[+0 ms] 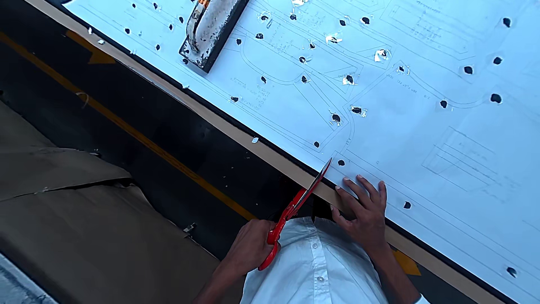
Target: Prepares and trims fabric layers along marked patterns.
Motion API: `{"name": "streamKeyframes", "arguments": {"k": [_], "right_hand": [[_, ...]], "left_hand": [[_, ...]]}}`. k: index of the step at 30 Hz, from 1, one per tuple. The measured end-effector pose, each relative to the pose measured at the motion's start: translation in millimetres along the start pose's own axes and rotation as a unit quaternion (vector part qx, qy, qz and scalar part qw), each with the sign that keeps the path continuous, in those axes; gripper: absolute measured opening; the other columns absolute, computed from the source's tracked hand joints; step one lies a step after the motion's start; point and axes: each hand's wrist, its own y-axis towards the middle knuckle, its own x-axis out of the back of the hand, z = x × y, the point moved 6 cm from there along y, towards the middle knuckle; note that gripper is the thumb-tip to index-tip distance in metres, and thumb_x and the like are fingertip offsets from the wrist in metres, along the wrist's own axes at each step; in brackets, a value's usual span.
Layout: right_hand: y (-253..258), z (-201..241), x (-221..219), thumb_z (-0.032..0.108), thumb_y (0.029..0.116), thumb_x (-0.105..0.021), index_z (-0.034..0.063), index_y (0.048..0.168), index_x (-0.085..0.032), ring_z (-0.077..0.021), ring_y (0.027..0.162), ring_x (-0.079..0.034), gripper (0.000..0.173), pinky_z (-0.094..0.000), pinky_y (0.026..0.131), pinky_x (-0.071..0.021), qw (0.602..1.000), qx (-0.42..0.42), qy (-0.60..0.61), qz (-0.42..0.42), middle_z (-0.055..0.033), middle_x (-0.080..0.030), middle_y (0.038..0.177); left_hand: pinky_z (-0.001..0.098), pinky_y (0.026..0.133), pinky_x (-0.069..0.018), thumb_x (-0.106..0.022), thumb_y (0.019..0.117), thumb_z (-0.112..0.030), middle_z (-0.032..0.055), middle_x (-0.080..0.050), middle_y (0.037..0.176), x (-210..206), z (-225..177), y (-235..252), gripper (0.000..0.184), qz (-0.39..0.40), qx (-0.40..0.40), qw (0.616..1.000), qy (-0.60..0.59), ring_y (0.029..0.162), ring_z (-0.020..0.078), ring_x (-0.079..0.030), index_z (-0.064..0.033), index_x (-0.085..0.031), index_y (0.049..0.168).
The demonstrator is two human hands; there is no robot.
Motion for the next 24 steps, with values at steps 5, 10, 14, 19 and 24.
{"name": "streamKeyframes", "arguments": {"k": [5,10,14,19,24], "right_hand": [[0.6,-0.2,-1.0,0.042,0.0900,-0.068,0.0215,0.119,-0.078,-0.0343,0.143,-0.046,0.037,-0.0707,0.119,-0.0146,1.000,0.001,-0.003,-0.002,-0.0030,-0.064,0.140],[0.5,0.1,-0.4,0.042,0.0907,-0.068,0.0203,0.118,-0.078,-0.0348,0.142,-0.047,0.036,-0.0716,0.118,-0.0151,1.000,0.001,0.001,0.000,-0.0032,-0.065,0.140],[0.2,-0.8,-0.8,0.042,0.0905,-0.068,0.0215,0.119,-0.078,-0.0341,0.143,-0.046,0.036,-0.0713,0.119,-0.0146,1.000,0.002,-0.003,-0.002,-0.0025,-0.065,0.140],[0.9,0.0,-0.2,0.043,0.0908,-0.067,0.0214,0.119,-0.078,-0.0348,0.143,-0.046,0.037,-0.0716,0.119,-0.0141,1.000,-0.002,0.002,0.003,-0.0026,-0.064,0.140],[1.2,0.5,1.0,0.042,0.0905,-0.068,0.0210,0.119,-0.078,-0.0350,0.142,-0.046,0.037,-0.0715,0.119,-0.0141,1.000,-0.002,0.003,0.005,-0.0035,-0.065,0.139]], "left_hand": [[0.0470,0.087,-0.0543,-0.065,0.0930,-0.023,0.0074,-0.076,0.096,-0.7,0.5,1.3,0.022,-0.005,-0.004,1.000,-0.011,0.091,0.0236,-0.071,-0.0052,-0.074,0.103],[0.0465,0.088,-0.0542,-0.065,0.0937,-0.025,0.0067,-0.076,0.098,-5.8,0.9,1.0,0.023,-0.006,-0.003,1.000,-0.015,0.093,0.0224,-0.071,-0.0060,-0.074,0.103],[0.0489,0.085,-0.0545,-0.064,0.0935,-0.026,0.0078,-0.075,0.097,-8.0,-0.5,2.6,0.024,-0.012,-0.001,1.000,-0.014,0.092,0.0244,-0.071,-0.0066,-0.074,0.103],[0.0495,0.090,-0.0542,-0.064,0.0946,-0.025,0.0072,-0.076,0.104,-9.2,-3.9,3.5,0.025,-0.012,0.002,1.000,-0.019,0.098,0.0246,-0.072,-0.0069,-0.074,0.109],[0.0494,0.090,-0.0541,-0.064,0.0947,-0.024,0.0074,-0.076,0.103,-11.3,-5.4,3.4,0.025,-0.018,0.000,1.000,-0.014,0.098,0.0248,-0.072,-0.0067,-0.075,0.108]]}}
